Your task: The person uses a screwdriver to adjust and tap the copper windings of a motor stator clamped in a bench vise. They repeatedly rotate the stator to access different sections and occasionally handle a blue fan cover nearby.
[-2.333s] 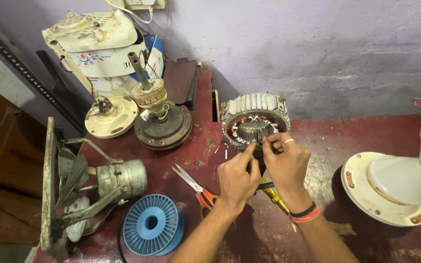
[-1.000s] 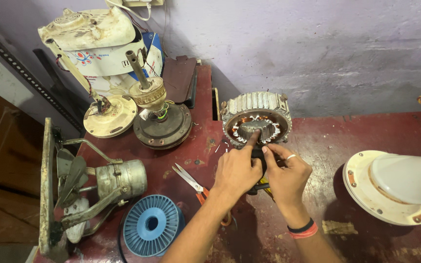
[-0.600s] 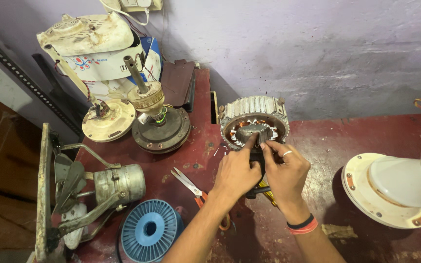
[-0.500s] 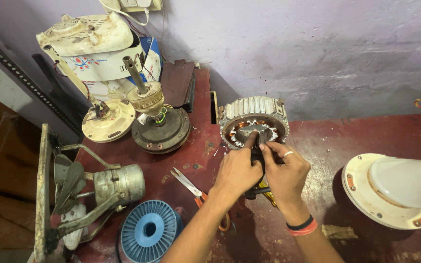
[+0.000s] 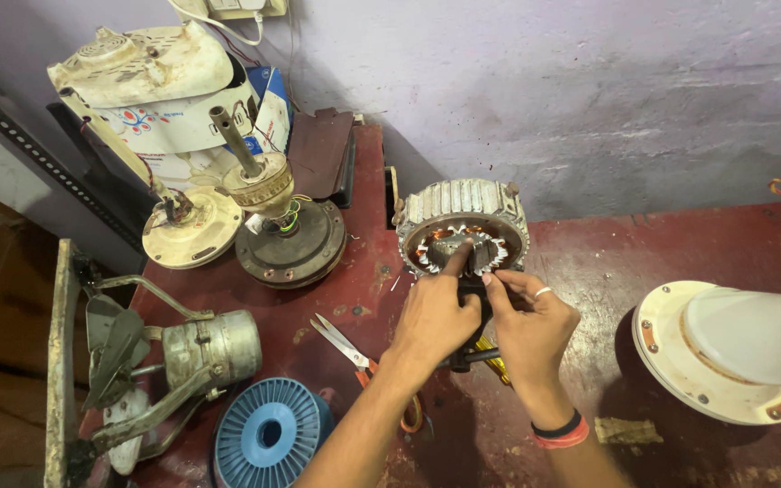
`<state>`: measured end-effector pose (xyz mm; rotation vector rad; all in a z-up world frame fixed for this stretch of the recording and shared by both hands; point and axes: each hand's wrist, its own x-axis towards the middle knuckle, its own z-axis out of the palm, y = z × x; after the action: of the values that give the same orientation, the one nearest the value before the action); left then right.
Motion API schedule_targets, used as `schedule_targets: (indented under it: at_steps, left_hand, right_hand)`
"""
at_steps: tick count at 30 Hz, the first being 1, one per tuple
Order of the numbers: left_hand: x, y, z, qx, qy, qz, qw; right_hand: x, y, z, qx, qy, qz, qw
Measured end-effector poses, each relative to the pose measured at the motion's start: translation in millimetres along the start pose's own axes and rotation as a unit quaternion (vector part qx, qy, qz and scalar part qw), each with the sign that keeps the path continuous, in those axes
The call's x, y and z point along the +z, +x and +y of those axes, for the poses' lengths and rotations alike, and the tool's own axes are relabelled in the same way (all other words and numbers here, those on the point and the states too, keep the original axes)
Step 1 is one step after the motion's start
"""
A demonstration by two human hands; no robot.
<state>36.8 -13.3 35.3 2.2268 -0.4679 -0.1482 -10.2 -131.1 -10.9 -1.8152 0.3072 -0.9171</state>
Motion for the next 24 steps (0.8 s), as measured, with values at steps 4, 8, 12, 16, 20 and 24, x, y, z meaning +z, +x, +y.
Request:
schedule_targets:
  at_steps: [4, 8, 12, 16, 20, 24]
  left_hand:
    - [3.9, 5.3, -5.0, 0.014, -0.023, 0.019, 0.999]
    - [6.2, 11.2, -8.4, 0.045, -0.030, 0.033, 0.998]
    - [6.3, 15.0, -5.9, 0.015, -0.021, 0.010, 1.000]
    - [5.5, 17.8, 4.1, -0.014, -0.057, 0.000, 0.998]
    - [1.9, 14.4, 11.7, -0.054, -0.135, -0.031, 0.989]
    - [-0.2, 13.9, 16.5, -0.081, -0.166, -0.052, 0.981]
  right_hand:
    - [2.2, 3.0, -3.8, -0.029, -0.005, 0.000, 1.000]
    - [2.4, 4.0, -6.0, -0.052, -0.011, 0.004, 0.999]
    - [2.7, 4.4, -4.6, -0.061, -0.011, 0.009, 0.998]
    - [2.9, 5.1, -2.3, -0.067, -0.006, 0.013, 0.998]
    - [3.1, 5.4, 0.7, -0.049, 0.004, 0.018, 0.999]
    - [2.5, 5.0, 6.6, -0.049, 0.018, 0.017, 0.998]
